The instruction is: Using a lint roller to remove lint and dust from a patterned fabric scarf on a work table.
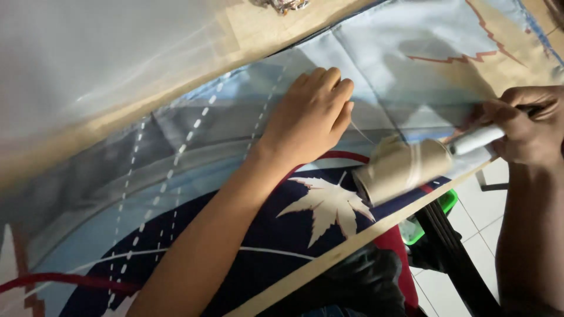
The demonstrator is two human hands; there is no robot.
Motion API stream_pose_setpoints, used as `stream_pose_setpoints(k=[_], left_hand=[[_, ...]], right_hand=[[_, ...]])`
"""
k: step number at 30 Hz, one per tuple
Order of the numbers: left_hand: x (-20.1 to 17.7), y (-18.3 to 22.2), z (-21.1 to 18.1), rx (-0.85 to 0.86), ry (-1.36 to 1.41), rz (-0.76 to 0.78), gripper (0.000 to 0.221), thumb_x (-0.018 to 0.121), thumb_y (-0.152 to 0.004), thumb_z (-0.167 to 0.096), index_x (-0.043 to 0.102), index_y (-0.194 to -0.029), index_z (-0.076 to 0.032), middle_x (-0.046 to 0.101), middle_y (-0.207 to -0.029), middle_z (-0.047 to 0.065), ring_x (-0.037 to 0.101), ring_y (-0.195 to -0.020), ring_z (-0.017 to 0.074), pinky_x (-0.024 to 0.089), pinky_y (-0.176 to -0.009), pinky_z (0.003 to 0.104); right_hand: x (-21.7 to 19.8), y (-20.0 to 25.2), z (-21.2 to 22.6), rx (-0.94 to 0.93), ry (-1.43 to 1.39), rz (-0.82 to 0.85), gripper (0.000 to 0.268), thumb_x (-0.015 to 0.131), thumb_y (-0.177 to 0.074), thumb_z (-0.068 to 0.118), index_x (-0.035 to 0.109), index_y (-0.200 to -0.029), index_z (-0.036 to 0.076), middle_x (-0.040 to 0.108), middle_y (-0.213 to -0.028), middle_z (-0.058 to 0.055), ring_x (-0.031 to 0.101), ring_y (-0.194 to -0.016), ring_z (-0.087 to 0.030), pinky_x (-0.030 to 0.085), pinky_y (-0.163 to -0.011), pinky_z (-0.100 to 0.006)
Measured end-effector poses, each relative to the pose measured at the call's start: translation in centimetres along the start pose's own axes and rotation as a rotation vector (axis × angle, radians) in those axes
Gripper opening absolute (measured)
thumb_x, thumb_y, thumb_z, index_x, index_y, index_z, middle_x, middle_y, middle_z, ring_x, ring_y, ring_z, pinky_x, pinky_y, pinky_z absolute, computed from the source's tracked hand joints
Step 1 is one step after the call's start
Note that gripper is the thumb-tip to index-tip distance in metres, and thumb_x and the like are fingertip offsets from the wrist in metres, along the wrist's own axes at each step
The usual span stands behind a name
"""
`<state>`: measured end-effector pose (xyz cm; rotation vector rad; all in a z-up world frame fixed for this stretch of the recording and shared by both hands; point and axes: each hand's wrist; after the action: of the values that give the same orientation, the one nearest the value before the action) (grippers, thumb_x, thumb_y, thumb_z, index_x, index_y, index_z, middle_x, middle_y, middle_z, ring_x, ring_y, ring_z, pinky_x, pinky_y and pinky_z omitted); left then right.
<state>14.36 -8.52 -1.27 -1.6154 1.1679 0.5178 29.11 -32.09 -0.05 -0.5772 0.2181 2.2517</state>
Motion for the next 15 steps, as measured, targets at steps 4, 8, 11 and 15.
stream_pose_setpoints(k=[4,8,11,15], left_hand=[[0.4,0.1,0.1,-0.015,-0.043,-0.031,0.009,0.047,-0.075,-0.009,0.042,-0.069,-0.004,0.042,-0.068,0.008,0.042,-0.061,0.0212,0.037,-0.056,0.032],[0.3,0.1,0.1,-0.003,-0.001,-0.031,0.007,0.046,-0.073,-0.01,0.043,-0.072,-0.004,0.042,-0.071,0.009,0.043,-0.065,0.0241,0.036,-0.057,0.035],[0.5,0.2,0.1,-0.016,-0.041,-0.044,0.008,0.047,-0.074,-0.008,0.041,-0.069,-0.004,0.042,-0.069,0.008,0.042,-0.061,0.0206,0.037,-0.056,0.032],[0.2,0.1,0.0,0.0,-0.052,-0.065,0.009,0.046,-0.074,-0.006,0.041,-0.067,-0.005,0.041,-0.066,0.007,0.039,-0.059,0.0198,0.035,-0.054,0.031]], right_hand=[[-0.8,-0.2,-3.2,-0.085,-0.136,-0.024,0.02,0.045,-0.075,0.001,0.041,-0.056,-0.001,0.041,-0.052,-0.01,0.04,-0.044,-0.013,0.031,-0.042,-0.021],[0.0,-0.5,-2.1,0.098,-0.213,-0.194,0.045,0.033,-0.088,-0.005,0.021,-0.046,0.009,0.033,-0.046,-0.013,0.051,-0.054,-0.025,0.045,-0.039,-0.036],[0.7,-0.2,0.0,-0.019,-0.048,-0.03,0.024,0.044,-0.081,0.004,0.043,-0.057,-0.002,0.043,-0.052,-0.011,0.035,-0.031,-0.012,0.026,-0.024,-0.021],[-0.2,-0.6,-2.1,-0.154,-0.267,0.006,0.029,0.033,-0.08,-0.005,0.034,-0.051,0.0,0.037,-0.047,-0.011,0.044,-0.041,-0.02,0.04,-0.04,-0.027]])
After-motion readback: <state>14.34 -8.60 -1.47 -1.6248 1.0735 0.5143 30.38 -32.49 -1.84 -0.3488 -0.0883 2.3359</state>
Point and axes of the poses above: each hand's wrist, its own y-axis away from the middle knuckle, its own x-axis out of the palm, z = x × y
